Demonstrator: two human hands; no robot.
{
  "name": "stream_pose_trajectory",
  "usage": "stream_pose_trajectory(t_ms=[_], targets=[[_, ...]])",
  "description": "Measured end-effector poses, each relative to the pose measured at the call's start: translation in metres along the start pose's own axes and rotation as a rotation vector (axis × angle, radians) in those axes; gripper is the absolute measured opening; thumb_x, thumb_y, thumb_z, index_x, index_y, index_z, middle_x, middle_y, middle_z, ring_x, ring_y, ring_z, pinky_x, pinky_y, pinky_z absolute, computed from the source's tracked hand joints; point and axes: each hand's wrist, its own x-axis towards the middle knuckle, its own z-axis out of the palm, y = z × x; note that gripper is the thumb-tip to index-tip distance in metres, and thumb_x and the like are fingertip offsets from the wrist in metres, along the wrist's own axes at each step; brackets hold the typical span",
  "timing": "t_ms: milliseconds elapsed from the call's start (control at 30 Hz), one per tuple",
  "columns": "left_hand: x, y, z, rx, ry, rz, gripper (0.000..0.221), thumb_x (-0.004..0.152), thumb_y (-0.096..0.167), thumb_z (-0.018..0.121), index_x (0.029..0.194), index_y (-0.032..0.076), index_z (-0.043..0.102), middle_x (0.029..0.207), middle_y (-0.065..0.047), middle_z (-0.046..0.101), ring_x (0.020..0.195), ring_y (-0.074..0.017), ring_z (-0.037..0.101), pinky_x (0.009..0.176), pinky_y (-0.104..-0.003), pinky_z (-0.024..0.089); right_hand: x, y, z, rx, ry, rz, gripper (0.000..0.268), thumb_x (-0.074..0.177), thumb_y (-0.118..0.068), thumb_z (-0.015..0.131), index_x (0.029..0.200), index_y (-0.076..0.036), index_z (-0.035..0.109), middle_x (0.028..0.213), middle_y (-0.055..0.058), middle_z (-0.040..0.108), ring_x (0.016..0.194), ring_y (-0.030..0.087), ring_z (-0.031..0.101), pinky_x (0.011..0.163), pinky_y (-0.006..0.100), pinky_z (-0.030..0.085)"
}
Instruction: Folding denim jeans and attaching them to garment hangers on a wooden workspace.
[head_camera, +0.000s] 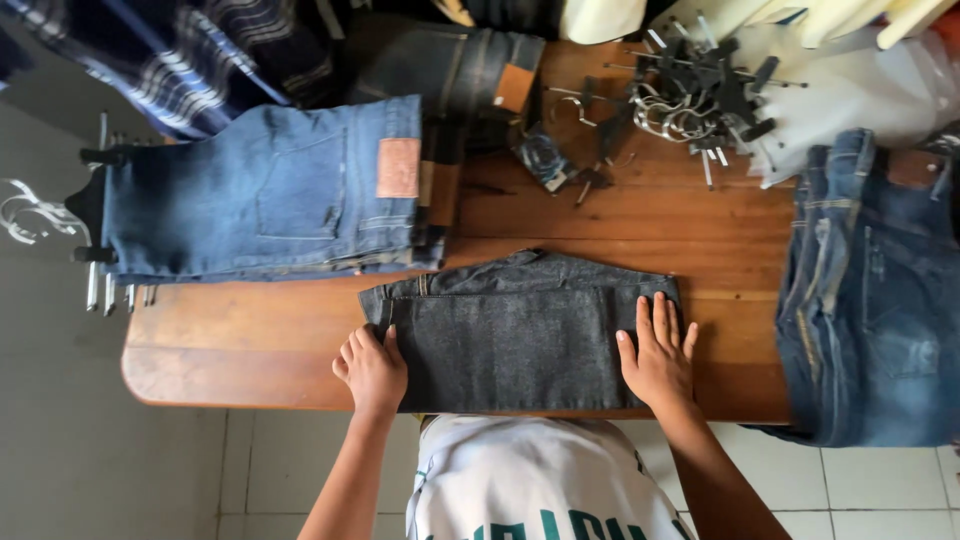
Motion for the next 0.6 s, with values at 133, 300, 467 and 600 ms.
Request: stream_pose_trajectory(t_ms=[133,300,467,600], targets=[[0.004,0.026,0.006,0.002,-0.025,0.033,0.039,0.107,0.053,0.043,0.117,0.016,0.048,0.106,-0.004,0.051,0.111,-0.0288,0.053,0.101,-0.046,0.035,0.002,0.024,-0.004,0.002,0.011,0.025,0.069,0.106,-0.053,0.03,0.163,-0.017,0.023,0.173,0.012,0.009,0.158,0.029,0.012,0.125,0.062,0.0],[0.009,0.053,0.02,-0.017,-0.066,0.065,0.037,0.108,0.052,0.041,0.117,0.016,0.047,0.107,-0.005,0.051,0.112,-0.0301,0.054,0.1,-0.048,0.04,0.005,0.05,-0.01,0.008,0.023,0.044,0.069,0.106,-0.052,0.032,0.163,-0.015,0.023,0.173,0.014,0.01,0.158,0.031,0.013,0.124,0.063,0.002],[0.019,0.068,0.029,0.007,-0.039,0.104,0.038,0.109,0.05,0.04,0.117,0.014,0.049,0.107,-0.006,0.054,0.112,-0.0308,0.057,0.099,-0.049,0.045,0.009,0.06,-0.011,0.031,0.082,0.037,0.069,0.105,-0.052,0.035,0.162,-0.014,0.027,0.172,0.016,0.015,0.157,0.033,0.018,0.123,0.065,0.004],[0.02,0.067,0.029,0.012,-0.027,0.122,0.039,0.107,0.05,0.043,0.115,0.013,0.051,0.104,-0.008,0.057,0.11,-0.0327,0.06,0.095,-0.049,0.049,0.007,0.057,-0.013,0.034,0.123,0.031,0.068,0.105,-0.049,0.038,0.161,-0.012,0.031,0.171,0.018,0.019,0.156,0.034,0.02,0.122,0.067,0.005]])
